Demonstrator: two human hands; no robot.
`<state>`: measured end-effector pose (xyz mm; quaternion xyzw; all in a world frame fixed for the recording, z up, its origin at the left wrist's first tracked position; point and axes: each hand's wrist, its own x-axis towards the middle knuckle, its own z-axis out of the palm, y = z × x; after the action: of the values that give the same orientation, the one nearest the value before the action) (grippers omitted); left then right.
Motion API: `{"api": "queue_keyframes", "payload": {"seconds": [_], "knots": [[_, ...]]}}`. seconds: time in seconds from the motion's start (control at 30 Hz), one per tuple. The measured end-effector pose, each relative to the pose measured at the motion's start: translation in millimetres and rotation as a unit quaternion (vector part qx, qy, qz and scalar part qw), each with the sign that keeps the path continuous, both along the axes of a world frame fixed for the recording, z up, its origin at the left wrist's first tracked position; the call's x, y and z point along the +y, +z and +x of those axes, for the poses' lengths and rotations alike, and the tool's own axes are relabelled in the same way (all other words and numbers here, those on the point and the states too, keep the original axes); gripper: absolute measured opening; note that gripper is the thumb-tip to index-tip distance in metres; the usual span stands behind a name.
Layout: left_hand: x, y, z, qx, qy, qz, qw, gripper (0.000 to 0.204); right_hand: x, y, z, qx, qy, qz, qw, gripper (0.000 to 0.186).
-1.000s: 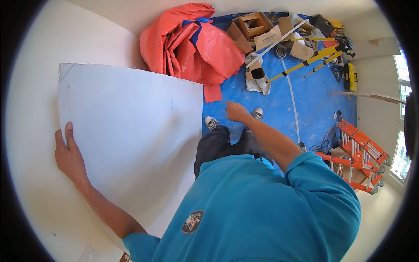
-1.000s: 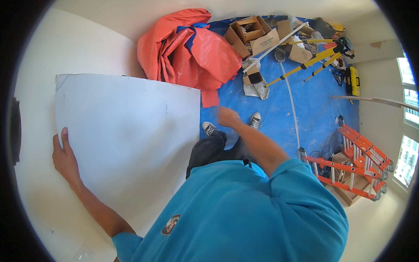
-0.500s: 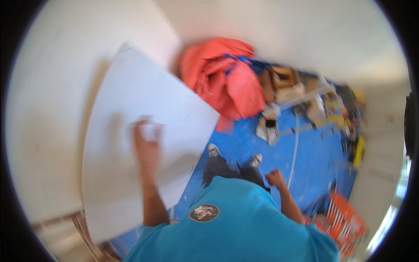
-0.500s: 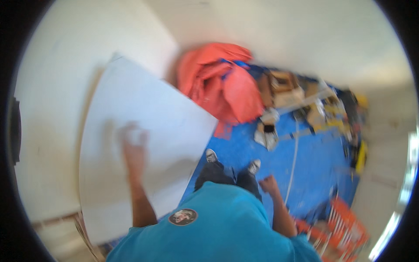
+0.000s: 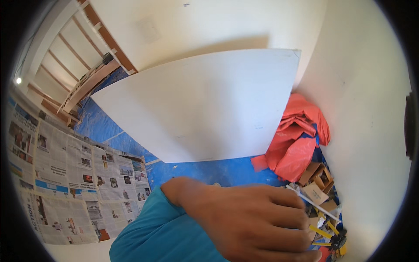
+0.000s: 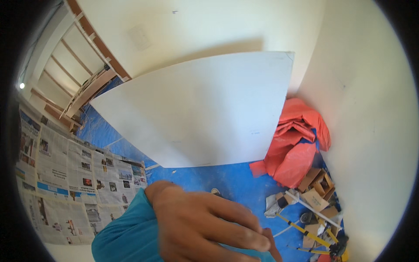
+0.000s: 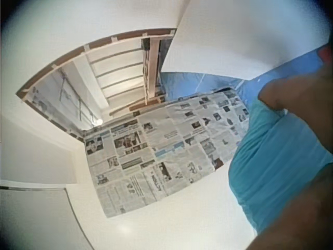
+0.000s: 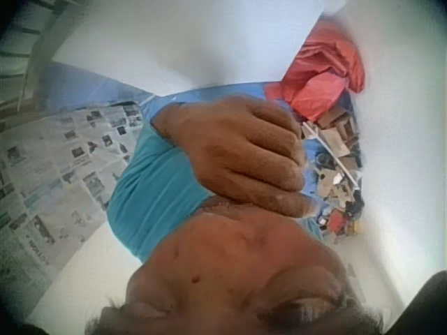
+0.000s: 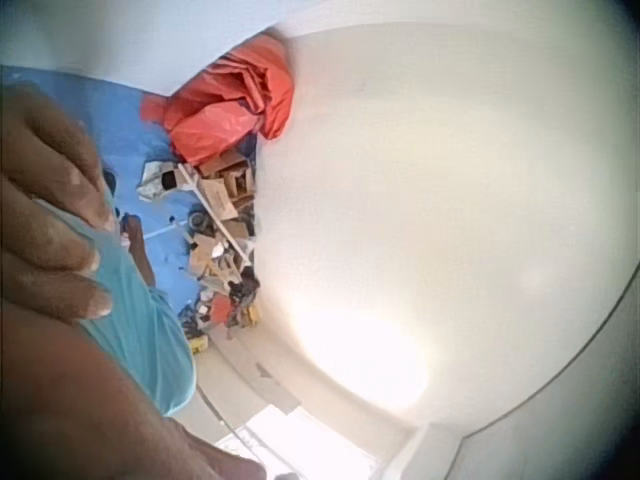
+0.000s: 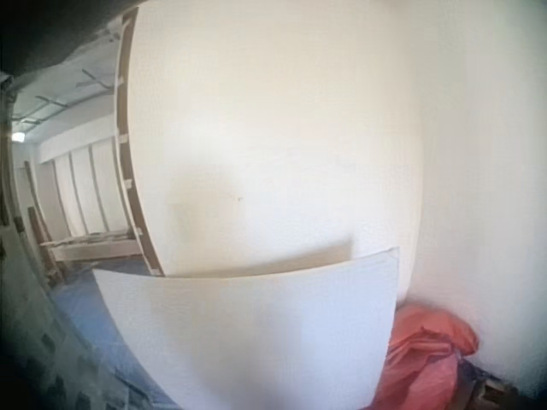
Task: The person measures a large white drywall sheet with a tape measure and marks it with a pencil. They then use a utility knife and a straight edge to score and cut the drywall along the marked line. The person works in a room with blue floor protection and newspaper-covered walls.
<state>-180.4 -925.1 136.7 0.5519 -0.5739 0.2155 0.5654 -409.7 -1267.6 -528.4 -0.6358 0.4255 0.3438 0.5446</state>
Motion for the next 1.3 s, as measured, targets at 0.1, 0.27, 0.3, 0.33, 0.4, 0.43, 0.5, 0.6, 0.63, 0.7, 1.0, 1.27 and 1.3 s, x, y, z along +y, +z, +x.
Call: {"api": "queue_keyframes", "payload": {"seconds": [0.1,0.27,0.3,0.33,0.4,0.43,0.5,0.6,0.63,0.7,1.0,1.27,1.3], "knots": [[48,-5,-28,0.044,0.105,-0.091,0.989,0.032,10,20,32,0.005,0.058,-0.022,0.998,0.026],[169,-52,-31,0.162,0.142,-0.035,0.976,0.028,44,42,90,-0.014,0.169,-0.042,0.985,0.025],[183,-56,-40,0.252,0.099,-0.081,0.959,0.032,51,45,102,-0.02,0.196,-0.044,0.979,0.025],[184,-59,-48,0.326,0.063,-0.16,0.93,0.038,56,49,115,-0.026,0.226,-0.045,0.973,0.025],[186,-54,-66,0.401,-0.037,-0.286,0.869,0.059,68,57,141,-0.042,0.279,-0.045,0.958,0.025],[187,-49,-71,0.345,-0.05,-0.313,0.883,0.061,72,61,155,-0.049,0.306,-0.046,0.95,0.025],[188,-37,-74,0.199,-0.079,-0.355,0.91,0.061,77,69,182,-0.058,0.36,-0.047,0.93,0.025],[193,-24,-74,0.139,0.001,-0.262,0.955,0.048,81,75,223,-0.051,0.45,-0.047,0.89,0.024],[194,-26,-75,0.172,0.111,-0.218,0.954,0.042,82,76,239,-0.048,0.479,-0.047,0.875,0.024],[189,-46,-70,0.268,0.342,-0.108,0.894,0.03,86,72,271,-0.039,0.527,-0.047,0.848,0.024],[162,-433,-172,0.639,0.563,0.378,0.363,0.059,133,6,412,-0.079,0.554,0.062,0.827,0.025],[-40,-549,-487,0.91,0.347,0.21,0.089,0.051,163,-82,402,-0.243,0.889,0.081,0.378,0.024],[-59,-554,-490,0.92,0.369,0.125,0.052,0.051,165,-86,398,-0.289,0.946,0.044,0.141,0.028]]}}
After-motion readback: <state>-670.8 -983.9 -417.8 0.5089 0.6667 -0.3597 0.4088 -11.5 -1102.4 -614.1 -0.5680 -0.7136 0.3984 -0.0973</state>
